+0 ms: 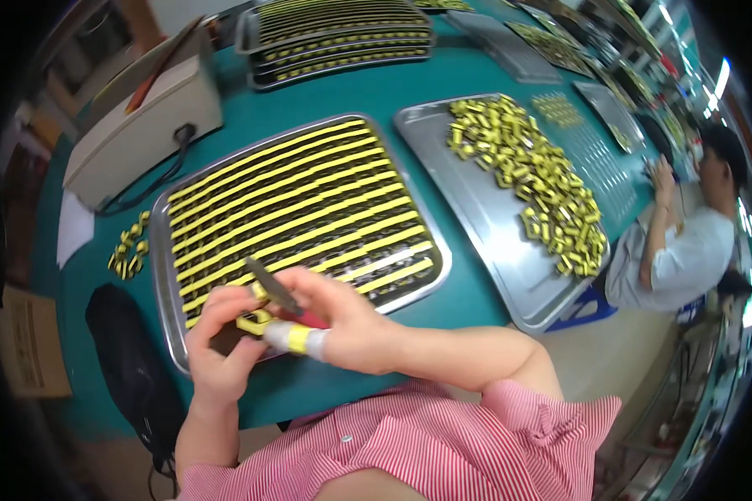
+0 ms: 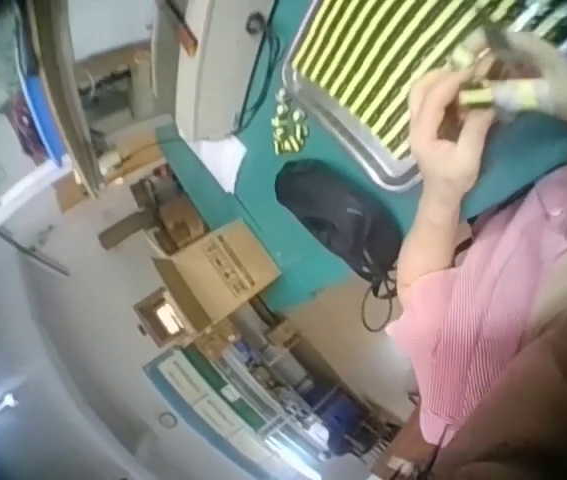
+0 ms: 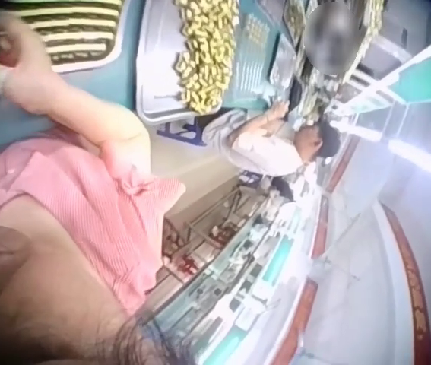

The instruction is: The person trims yellow electronic components with pliers, then arranges them on a metal tray.

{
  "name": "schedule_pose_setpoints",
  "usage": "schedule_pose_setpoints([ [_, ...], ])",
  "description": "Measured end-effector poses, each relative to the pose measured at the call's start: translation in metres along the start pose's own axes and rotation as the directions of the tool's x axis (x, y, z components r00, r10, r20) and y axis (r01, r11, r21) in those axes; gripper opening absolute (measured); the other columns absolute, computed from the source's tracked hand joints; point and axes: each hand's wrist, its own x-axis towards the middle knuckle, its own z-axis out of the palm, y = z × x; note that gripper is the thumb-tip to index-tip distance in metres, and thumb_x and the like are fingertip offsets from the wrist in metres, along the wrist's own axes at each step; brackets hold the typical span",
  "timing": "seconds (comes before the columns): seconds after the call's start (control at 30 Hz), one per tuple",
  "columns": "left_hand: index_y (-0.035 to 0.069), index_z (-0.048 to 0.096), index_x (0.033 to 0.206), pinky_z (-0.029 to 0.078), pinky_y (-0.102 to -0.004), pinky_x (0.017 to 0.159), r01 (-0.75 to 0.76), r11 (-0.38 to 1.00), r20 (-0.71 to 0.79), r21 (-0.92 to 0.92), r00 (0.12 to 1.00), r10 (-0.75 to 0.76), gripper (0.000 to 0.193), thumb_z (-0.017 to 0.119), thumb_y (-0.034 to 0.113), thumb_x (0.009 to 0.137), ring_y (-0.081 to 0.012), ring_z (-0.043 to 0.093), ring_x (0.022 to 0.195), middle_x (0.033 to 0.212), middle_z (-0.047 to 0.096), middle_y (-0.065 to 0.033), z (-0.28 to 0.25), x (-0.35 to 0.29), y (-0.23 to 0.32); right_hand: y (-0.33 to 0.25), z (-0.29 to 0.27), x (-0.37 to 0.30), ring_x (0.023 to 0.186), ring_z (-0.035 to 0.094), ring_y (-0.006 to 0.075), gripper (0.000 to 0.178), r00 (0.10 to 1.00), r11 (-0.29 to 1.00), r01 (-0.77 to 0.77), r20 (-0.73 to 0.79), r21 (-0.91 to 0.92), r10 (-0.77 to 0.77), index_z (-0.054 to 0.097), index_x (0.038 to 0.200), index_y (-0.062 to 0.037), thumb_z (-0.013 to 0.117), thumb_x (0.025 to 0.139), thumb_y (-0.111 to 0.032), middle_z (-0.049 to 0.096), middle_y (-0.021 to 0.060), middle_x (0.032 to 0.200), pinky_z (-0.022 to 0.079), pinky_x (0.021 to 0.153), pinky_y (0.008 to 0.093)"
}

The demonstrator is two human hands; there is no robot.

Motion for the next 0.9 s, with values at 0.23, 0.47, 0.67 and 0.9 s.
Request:
schedule_pose_setpoints([
  [0.23,-0.002,0.045,0.099,0.049,-0.031,0.062,0.112,0.914,-0.291,-0.39,0.927,-0.238,0.032,0.049,-0.009,0.068,-0.0225,0.058,0.075,0.099,0.055,-0.0204,-0.004,-0.003,0.012,-0.003,-0.009,0.008,0.095,0.055,0.0168,0.039,0.991,0.997,0.072,-0.116,0.04,-0.067,0.038,0.119,-0.0049,0.057,0.084,-0.007,0.058,0.0111,0.104,0.046,0.079,0.0303],
  [0.47,-0.006,0.059,0.096,0.044,-0.0236,0.067,0.142,0.976,-0.154,0.164,0.981,-0.117,0.035,0.062,-0.011,0.061,-0.0151,0.054,0.072,0.085,0.055,-0.0087,-0.023,0.008,0.019,-0.009,-0.045,0.01,0.085,0.056,0.0172,0.044,0.877,0.881,0.44,-0.295,0.174,-0.38,0.044,0.116,-0.003,0.036,0.094,-0.039,0.059,0.0105,0.1,0.044,0.069,0.0281],
  [0.67,0.002,0.055,0.086,0.042,-0.0243,0.06,0.146,0.769,0.017,0.622,0.98,-0.2,0.031,0.071,-0.004,0.06,-0.0147,0.05,0.063,0.072,0.051,-0.0055,-0.012,0.001,0.019,-0.014,-0.034,0.011,0.087,0.056,0.0153,0.036,0.875,0.931,0.364,-0.349,0.012,-0.337,0.044,0.117,-0.0013,0.052,0.087,-0.019,0.058,0.0086,0.101,0.043,0.069,0.0282],
  [0.9,0.003,0.056,0.079,0.044,-0.0342,0.061,-0.004,0.643,0.096,0.766,0.989,-0.108,0.03,0.073,0.001,0.055,-0.0281,0.053,0.07,0.075,0.053,-0.0101,0.003,-0.002,0.012,-0.015,-0.033,0.007,0.085,0.056,0.0157,0.032,0.873,0.922,0.384,-0.342,0.041,-0.348,0.048,0.113,-0.0001,0.055,0.085,-0.014,0.058,0.0115,0.099,0.043,0.068,0.0278],
])
